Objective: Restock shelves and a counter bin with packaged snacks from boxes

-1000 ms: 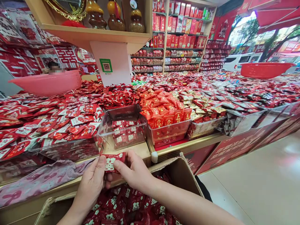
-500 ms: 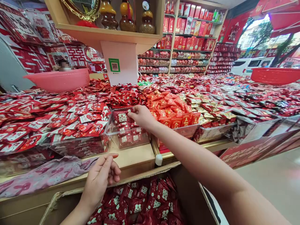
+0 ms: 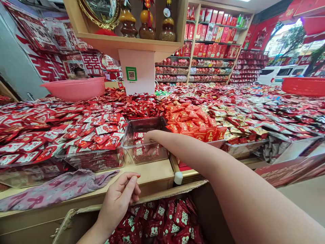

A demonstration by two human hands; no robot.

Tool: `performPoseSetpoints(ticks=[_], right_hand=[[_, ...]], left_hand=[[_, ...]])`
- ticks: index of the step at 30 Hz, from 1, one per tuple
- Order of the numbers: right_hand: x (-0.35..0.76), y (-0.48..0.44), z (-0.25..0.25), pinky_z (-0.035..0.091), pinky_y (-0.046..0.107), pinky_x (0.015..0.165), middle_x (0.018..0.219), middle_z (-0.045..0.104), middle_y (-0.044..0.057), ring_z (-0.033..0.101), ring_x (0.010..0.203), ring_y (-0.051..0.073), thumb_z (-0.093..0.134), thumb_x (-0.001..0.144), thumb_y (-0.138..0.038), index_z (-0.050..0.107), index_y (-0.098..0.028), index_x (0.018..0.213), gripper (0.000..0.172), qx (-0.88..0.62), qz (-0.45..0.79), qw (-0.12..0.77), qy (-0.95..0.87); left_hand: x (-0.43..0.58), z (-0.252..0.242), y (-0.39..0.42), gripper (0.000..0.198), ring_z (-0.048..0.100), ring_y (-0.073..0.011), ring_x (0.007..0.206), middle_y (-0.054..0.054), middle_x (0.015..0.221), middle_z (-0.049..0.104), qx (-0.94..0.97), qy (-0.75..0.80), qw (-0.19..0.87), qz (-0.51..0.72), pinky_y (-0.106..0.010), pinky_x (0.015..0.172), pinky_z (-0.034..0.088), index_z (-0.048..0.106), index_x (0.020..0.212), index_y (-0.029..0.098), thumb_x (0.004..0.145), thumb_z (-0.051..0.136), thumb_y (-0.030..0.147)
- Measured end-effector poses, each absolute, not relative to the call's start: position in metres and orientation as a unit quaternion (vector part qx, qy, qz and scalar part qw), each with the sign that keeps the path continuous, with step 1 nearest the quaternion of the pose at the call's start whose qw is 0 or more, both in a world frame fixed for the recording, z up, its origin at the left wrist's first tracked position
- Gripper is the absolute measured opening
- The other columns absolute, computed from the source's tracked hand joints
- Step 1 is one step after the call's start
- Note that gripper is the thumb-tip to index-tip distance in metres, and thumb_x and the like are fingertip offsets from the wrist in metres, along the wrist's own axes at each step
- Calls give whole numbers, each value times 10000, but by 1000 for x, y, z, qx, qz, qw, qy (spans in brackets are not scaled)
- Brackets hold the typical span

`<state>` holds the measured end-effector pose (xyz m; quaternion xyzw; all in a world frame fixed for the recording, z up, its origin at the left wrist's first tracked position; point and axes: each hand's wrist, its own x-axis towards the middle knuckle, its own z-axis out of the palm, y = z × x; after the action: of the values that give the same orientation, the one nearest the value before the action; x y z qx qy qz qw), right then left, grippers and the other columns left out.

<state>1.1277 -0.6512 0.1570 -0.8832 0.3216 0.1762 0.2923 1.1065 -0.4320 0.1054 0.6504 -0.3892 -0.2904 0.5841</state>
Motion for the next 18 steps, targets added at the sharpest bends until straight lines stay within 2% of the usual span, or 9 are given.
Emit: performPoseSetpoints(ticks=[7,14,18], right_hand=[[1127,-654,159,454,251,594,580,594,12,574,622,131,733,521,-359,626,-89,745,367,-855,289,292,317],[1127,-658,172,435,387,654,471,524,32,568,654,232,749,481,-336,628,-57,626,336,-892,285,200,289],[1121,-655,169,432,376,668,447,498,7,559,630,209,738,503,-327,638,-97,636,284,-905,269,192,268]], left_hand=[[1106,105,-432,252,524,-105,443,27,539,538,656,-399,572,-287,-203,421,394,577,840,177,782,460,393],[1108,103,-431,253,528,-113,456,26,547,542,650,-407,570,-297,-211,436,403,578,862,180,782,465,391],[1107,105,-431,250,519,-112,441,25,536,536,650,-399,576,-295,-211,427,397,585,840,176,773,473,389]])
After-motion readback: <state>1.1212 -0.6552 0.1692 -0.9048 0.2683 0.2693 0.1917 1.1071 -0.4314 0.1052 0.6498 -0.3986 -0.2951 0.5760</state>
